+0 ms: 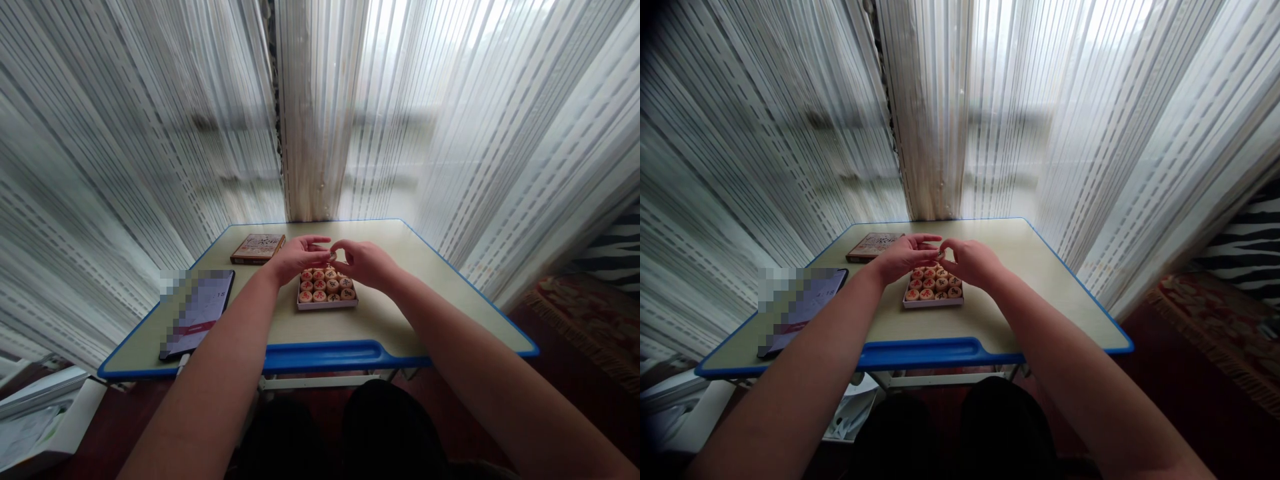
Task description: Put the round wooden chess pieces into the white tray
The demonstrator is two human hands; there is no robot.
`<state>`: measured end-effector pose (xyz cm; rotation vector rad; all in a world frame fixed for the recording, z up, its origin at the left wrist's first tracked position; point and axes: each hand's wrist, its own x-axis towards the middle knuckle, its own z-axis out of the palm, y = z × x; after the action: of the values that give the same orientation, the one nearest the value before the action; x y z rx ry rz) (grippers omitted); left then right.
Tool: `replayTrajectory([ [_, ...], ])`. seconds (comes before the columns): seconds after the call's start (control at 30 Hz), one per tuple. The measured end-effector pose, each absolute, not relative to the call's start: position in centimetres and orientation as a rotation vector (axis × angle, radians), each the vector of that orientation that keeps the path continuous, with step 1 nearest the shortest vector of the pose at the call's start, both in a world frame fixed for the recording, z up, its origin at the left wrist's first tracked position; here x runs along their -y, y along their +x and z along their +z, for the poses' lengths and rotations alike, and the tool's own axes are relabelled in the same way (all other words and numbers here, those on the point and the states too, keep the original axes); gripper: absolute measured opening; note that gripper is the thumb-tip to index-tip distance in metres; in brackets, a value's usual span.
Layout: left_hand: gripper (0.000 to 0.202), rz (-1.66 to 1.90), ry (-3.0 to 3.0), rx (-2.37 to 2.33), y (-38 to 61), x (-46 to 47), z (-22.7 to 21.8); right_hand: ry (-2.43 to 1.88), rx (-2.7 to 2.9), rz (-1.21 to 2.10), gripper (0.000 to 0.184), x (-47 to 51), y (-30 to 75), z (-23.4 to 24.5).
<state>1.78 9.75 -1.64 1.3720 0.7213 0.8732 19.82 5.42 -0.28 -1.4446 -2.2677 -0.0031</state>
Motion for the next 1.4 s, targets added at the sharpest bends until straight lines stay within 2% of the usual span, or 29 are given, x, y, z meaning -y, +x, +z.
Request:
replayTrajectory([
  [0.47,0.036,0.732,1.372,-0.753,1.69,-9.61,-1.31,-1.509,2.214,-0.008,0.041,-5.13,20.07,0.07],
  [0.7,0.031,0.678,1.329,-0.711,1.74,-9.38,-1.41,-1.408,2.269,0.084,0.028,-4.65,20.08,0.52],
  [0.87,0.033,0.738,1.299,-0.728,1.83,-9.53,-1.42,-1.405,2.212,0.057,0.028,-4.93,19.93,0.30],
  [1.1,0.036,0.625,1.336,-0.722,2.01,-9.13,-1.10,-1.409,2.189,0.066,0.033,-5.35,19.90,-0.24],
  [1.27,0.033,0.688,1.358,-0.722,1.86,-9.08,-0.88,-1.337,2.209,0.073,0.042,-5.12,20.13,-0.10],
  [1.4,0.029,0.699,1.356,-0.729,1.79,-9.08,-0.77,-1.230,2.259,0.072,0.027,-4.79,20.07,-0.01],
])
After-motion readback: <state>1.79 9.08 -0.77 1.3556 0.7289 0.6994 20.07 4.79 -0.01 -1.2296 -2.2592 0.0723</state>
